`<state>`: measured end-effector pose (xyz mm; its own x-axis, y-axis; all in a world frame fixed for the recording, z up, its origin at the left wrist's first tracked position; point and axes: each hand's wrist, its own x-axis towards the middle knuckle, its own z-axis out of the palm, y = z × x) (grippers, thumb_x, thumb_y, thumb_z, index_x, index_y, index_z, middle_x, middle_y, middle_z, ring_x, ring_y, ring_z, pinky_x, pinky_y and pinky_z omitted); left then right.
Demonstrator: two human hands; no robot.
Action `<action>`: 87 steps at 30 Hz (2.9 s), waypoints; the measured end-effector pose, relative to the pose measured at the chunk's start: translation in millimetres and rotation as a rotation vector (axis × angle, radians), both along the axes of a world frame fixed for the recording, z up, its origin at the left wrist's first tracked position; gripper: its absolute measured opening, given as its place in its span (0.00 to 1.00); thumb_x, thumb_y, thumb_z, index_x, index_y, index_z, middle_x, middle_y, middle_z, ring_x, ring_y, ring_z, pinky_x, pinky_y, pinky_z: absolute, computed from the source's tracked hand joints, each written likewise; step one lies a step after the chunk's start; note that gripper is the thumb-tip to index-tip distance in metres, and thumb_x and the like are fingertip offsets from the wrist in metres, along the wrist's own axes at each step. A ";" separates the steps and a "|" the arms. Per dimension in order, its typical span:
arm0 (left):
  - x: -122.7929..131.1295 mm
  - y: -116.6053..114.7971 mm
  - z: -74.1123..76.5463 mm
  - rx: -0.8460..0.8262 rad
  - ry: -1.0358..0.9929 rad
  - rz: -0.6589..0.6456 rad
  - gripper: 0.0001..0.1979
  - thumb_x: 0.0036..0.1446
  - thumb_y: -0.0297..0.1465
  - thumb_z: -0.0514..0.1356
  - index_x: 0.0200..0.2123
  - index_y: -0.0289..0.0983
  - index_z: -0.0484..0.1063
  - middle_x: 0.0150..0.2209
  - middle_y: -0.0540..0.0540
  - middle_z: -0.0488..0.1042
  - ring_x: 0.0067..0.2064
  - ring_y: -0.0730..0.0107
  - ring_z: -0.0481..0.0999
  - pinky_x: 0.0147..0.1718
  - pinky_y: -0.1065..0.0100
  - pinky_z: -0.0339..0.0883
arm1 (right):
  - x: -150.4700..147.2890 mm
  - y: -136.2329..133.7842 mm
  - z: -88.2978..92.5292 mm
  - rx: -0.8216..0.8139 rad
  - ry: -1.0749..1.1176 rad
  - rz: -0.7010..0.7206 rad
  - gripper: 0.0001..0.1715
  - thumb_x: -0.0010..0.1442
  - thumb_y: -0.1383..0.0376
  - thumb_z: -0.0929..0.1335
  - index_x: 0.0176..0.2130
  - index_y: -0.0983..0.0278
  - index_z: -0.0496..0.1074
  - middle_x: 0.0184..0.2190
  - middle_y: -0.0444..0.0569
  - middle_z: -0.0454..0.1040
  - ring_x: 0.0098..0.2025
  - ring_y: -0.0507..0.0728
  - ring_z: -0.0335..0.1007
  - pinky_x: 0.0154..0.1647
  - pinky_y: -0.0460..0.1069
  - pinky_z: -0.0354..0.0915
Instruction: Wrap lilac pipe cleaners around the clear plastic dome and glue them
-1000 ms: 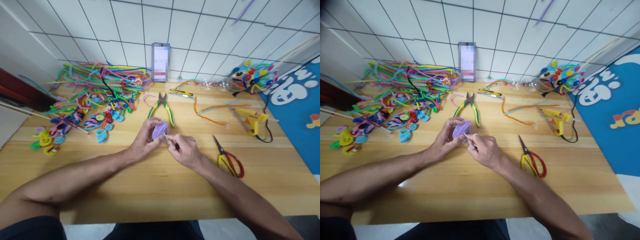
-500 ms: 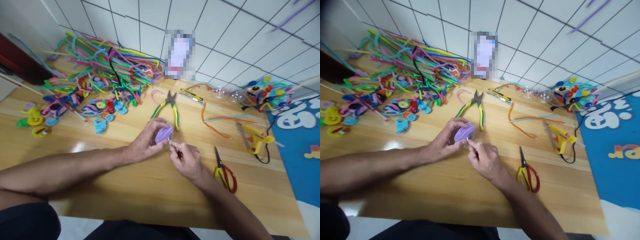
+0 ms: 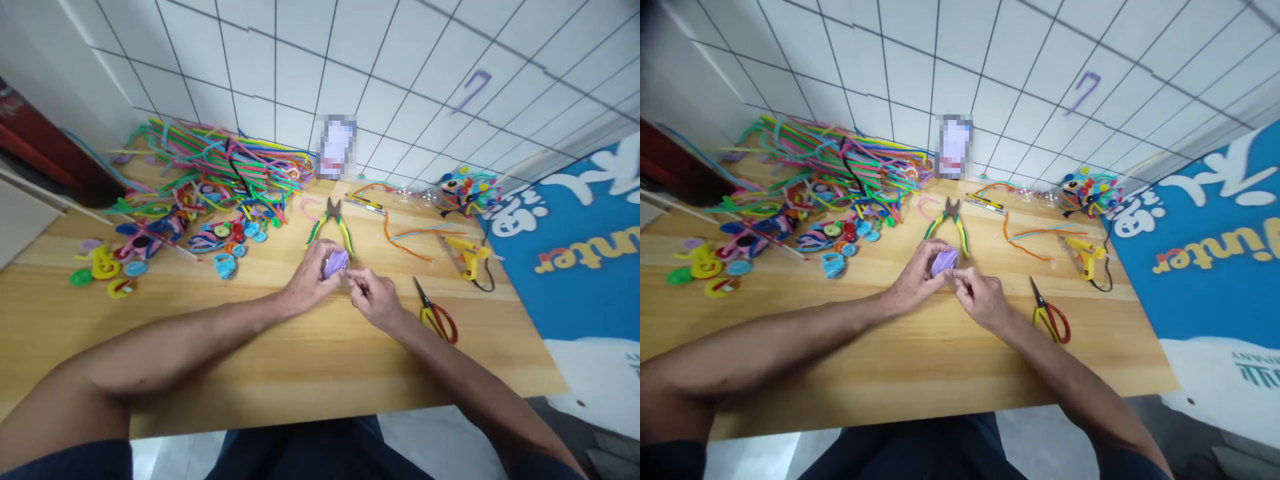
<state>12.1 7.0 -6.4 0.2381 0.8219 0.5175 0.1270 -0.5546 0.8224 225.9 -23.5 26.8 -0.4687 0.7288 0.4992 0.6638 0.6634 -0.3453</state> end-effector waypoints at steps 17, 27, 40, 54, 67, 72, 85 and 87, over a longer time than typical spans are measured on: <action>5.1 2.8 -6.4 0.015 -0.047 -0.004 0.19 0.65 0.30 0.64 0.58 0.40 0.70 0.58 0.39 0.73 0.63 0.54 0.75 0.64 0.51 0.71 | -12.3 -7.4 -20.2 0.236 0.067 -0.130 0.10 0.70 0.70 0.68 0.49 0.63 0.80 0.26 0.44 0.84 0.20 0.51 0.74 0.28 0.44 0.72; -2.8 7.8 -12.5 -0.109 -0.054 -0.051 0.20 0.67 0.36 0.66 0.60 0.41 0.70 0.59 0.40 0.72 0.61 0.58 0.76 0.62 0.54 0.73 | -19.4 -5.8 -31.3 0.132 0.138 -0.114 0.10 0.73 0.70 0.67 0.50 0.63 0.78 0.32 0.47 0.86 0.28 0.52 0.80 0.34 0.45 0.72; -12.9 -3.7 11.0 -0.175 0.095 0.065 0.29 0.69 0.53 0.65 0.60 0.39 0.67 0.56 0.40 0.77 0.55 0.58 0.79 0.59 0.53 0.77 | -38.6 0.3 -20.1 -0.067 0.067 -0.182 0.11 0.75 0.67 0.67 0.51 0.61 0.80 0.32 0.49 0.86 0.31 0.56 0.81 0.31 0.47 0.61; -11.8 -7.6 11.9 -0.096 0.181 0.178 0.32 0.70 0.57 0.62 0.61 0.37 0.69 0.58 0.35 0.79 0.58 0.50 0.80 0.61 0.49 0.76 | -33.1 2.3 -14.5 -0.222 0.115 -0.104 0.17 0.77 0.67 0.64 0.57 0.60 0.79 0.41 0.52 0.88 0.39 0.59 0.83 0.34 0.48 0.63; -15.1 -2.9 3.5 -0.057 0.238 0.163 0.33 0.72 0.57 0.59 0.64 0.38 0.65 0.60 0.36 0.76 0.60 0.53 0.77 0.65 0.51 0.73 | -26.1 8.3 -21.7 -0.195 0.245 -0.027 0.14 0.75 0.65 0.64 0.54 0.61 0.78 0.33 0.49 0.83 0.35 0.59 0.80 0.35 0.49 0.62; -11.7 -2.9 5.9 -0.036 0.253 0.155 0.33 0.73 0.58 0.58 0.64 0.36 0.64 0.59 0.35 0.76 0.59 0.53 0.78 0.64 0.50 0.73 | -25.8 9.5 -18.9 -0.209 0.243 -0.042 0.13 0.73 0.65 0.65 0.52 0.61 0.77 0.30 0.47 0.81 0.34 0.59 0.78 0.35 0.50 0.61; -10.9 2.9 -1.9 0.035 0.207 0.071 0.34 0.67 0.52 0.68 0.65 0.40 0.63 0.61 0.35 0.72 0.62 0.51 0.75 0.65 0.47 0.73 | -17.9 6.7 -17.6 -0.227 0.327 -0.038 0.12 0.70 0.64 0.66 0.50 0.60 0.77 0.24 0.42 0.75 0.26 0.56 0.70 0.33 0.49 0.60; -10.8 4.0 -4.4 0.042 0.193 0.048 0.34 0.66 0.50 0.69 0.65 0.40 0.62 0.62 0.35 0.71 0.63 0.52 0.76 0.64 0.48 0.74 | -17.5 5.7 -17.2 -0.236 0.343 -0.035 0.11 0.70 0.62 0.66 0.49 0.60 0.77 0.23 0.41 0.73 0.25 0.56 0.69 0.32 0.49 0.60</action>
